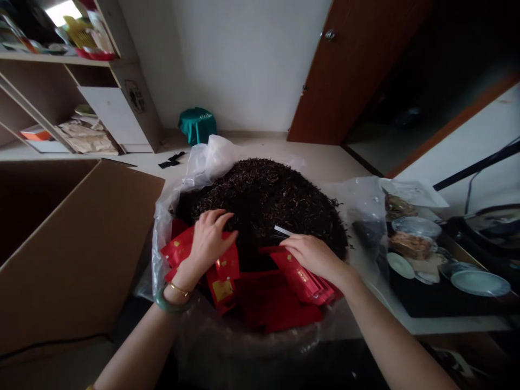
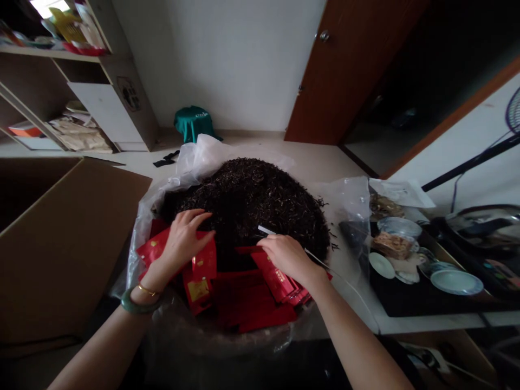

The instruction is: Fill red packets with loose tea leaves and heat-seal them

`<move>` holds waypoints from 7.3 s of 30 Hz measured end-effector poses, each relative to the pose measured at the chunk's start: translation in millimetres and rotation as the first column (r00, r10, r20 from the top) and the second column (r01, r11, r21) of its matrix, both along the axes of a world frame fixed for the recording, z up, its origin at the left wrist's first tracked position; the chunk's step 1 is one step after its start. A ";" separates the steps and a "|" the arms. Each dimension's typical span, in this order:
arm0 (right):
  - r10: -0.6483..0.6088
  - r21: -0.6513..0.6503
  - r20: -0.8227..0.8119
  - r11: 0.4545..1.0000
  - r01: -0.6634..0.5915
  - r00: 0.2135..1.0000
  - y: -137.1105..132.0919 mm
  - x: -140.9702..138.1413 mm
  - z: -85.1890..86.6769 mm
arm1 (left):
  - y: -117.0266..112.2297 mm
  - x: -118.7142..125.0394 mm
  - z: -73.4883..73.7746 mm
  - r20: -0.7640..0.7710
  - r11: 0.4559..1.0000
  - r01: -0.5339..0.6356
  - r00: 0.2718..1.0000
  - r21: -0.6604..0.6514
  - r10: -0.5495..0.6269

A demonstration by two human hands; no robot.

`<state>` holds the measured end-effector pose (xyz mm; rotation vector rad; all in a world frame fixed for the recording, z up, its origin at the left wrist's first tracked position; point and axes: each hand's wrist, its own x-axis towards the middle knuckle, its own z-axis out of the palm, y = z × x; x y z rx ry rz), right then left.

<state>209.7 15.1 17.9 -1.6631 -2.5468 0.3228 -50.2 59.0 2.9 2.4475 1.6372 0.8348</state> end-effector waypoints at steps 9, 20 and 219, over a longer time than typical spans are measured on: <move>0.045 0.494 -0.425 0.848 0.191 0.904 16.7 -49.2 4.8 | -22.9 31.9 -14.5 0.508 0.874 0.326 0.854 -0.360 -0.109; 0.182 0.766 -0.422 0.595 0.242 0.888 23.1 -53.9 -34.9 | -26.5 45.4 -15.2 0.836 0.702 0.491 0.470 -0.516 0.285; -0.400 -0.427 -0.885 0.901 -0.071 0.238 29.9 -89.3 -28.7 | -1.3 13.4 -28.9 -0.128 0.920 0.208 0.976 0.333 -0.174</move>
